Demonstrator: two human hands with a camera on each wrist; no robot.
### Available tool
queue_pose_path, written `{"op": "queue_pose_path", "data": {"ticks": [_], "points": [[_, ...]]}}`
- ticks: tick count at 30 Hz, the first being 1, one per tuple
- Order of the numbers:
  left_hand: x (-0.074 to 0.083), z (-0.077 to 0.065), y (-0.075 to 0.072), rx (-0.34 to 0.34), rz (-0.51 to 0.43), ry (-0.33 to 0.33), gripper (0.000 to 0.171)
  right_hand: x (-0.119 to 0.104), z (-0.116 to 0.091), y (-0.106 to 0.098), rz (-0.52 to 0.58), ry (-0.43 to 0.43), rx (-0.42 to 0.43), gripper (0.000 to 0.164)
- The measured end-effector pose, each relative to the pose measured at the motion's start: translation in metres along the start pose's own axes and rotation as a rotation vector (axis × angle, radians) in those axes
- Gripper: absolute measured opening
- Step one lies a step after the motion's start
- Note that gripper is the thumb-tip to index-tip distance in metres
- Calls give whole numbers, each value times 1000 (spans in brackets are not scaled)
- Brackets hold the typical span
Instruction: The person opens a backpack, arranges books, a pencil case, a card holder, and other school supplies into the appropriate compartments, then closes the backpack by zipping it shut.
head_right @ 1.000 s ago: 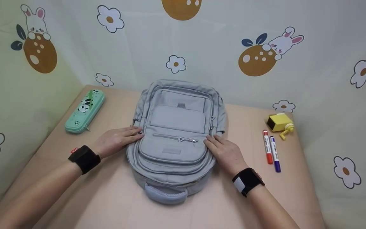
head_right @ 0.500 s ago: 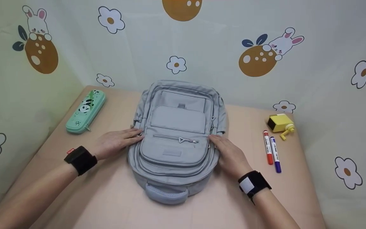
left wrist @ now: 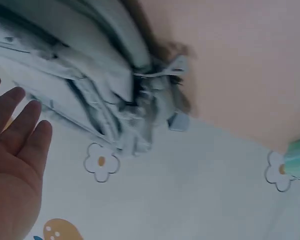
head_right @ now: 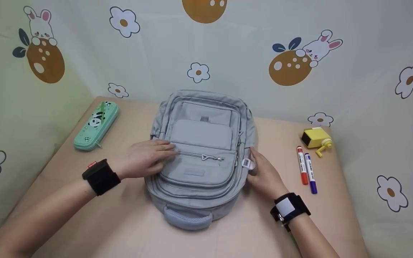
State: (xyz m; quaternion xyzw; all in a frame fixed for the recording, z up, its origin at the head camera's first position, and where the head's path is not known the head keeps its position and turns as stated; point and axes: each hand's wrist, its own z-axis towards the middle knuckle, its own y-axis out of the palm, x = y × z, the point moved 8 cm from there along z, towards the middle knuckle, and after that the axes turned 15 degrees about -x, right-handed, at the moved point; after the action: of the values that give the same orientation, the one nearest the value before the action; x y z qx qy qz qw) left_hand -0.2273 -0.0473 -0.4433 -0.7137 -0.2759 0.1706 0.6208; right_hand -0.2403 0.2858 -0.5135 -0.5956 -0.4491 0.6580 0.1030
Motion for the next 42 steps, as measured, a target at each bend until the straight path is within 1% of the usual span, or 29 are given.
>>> {"op": "queue_pose_path", "data": {"ticks": [2, 5, 8, 10, 12, 14, 16, 18, 20, 21, 23, 25, 28, 33, 35, 37, 39, 42], "points": [[14, 9, -3, -33, -17, 8, 45, 2, 3, 2, 76, 18, -13, 90], [36, 26, -4, -115, -61, 22, 52, 4, 7, 5, 173, 44, -26, 91], [59, 47, -7, -191, -93, 36, 60, 6, 10, 6, 212, 65, -23, 91], [73, 63, -9, -221, -112, 38, 63, 6, 11, 5, 228, 77, -21, 92], [85, 79, -11, -239, -122, 31, 67, 4, 14, 5, 235, 79, -20, 93], [99, 98, -11, -242, -133, 31, 71, 4, 13, 5, 248, 86, -24, 92], [111, 115, -9, -241, -134, 20, 77, 3, 13, 5, 230, 101, -28, 90], [120, 127, -5, -239, -115, -5, 85, 2, 14, 5, 216, 113, -37, 89], [127, 137, 0, -244, -87, -44, 93, 1, 15, 6, 202, 125, -47, 88], [130, 140, 3, -249, -71, -66, 96, 1, 16, 6, 191, 125, -53, 88], [133, 145, 9, -265, -41, -99, 98, 1, 16, 7, 209, 122, -69, 87], [135, 149, 14, -283, -23, -110, 95, 2, 15, 7, 226, 117, -88, 87], [134, 152, 17, -304, -13, -103, 86, 2, 13, 7, 264, 100, -117, 84], [127, 151, 18, -330, -15, -70, 71, 5, 11, 4, 358, 68, -152, 77], [127, 150, 21, -348, 9, -47, 65, 8, 11, 2, 400, 74, -139, 73], [128, 149, 23, -354, 47, -18, 58, 12, 11, -1, 415, 84, -108, 67], [130, 149, 24, -346, 86, 10, 52, 15, 13, -4, 391, 97, -73, 59], [130, 149, 23, -285, 101, 36, 44, 17, 17, -7, 306, 113, -40, 48]]}}
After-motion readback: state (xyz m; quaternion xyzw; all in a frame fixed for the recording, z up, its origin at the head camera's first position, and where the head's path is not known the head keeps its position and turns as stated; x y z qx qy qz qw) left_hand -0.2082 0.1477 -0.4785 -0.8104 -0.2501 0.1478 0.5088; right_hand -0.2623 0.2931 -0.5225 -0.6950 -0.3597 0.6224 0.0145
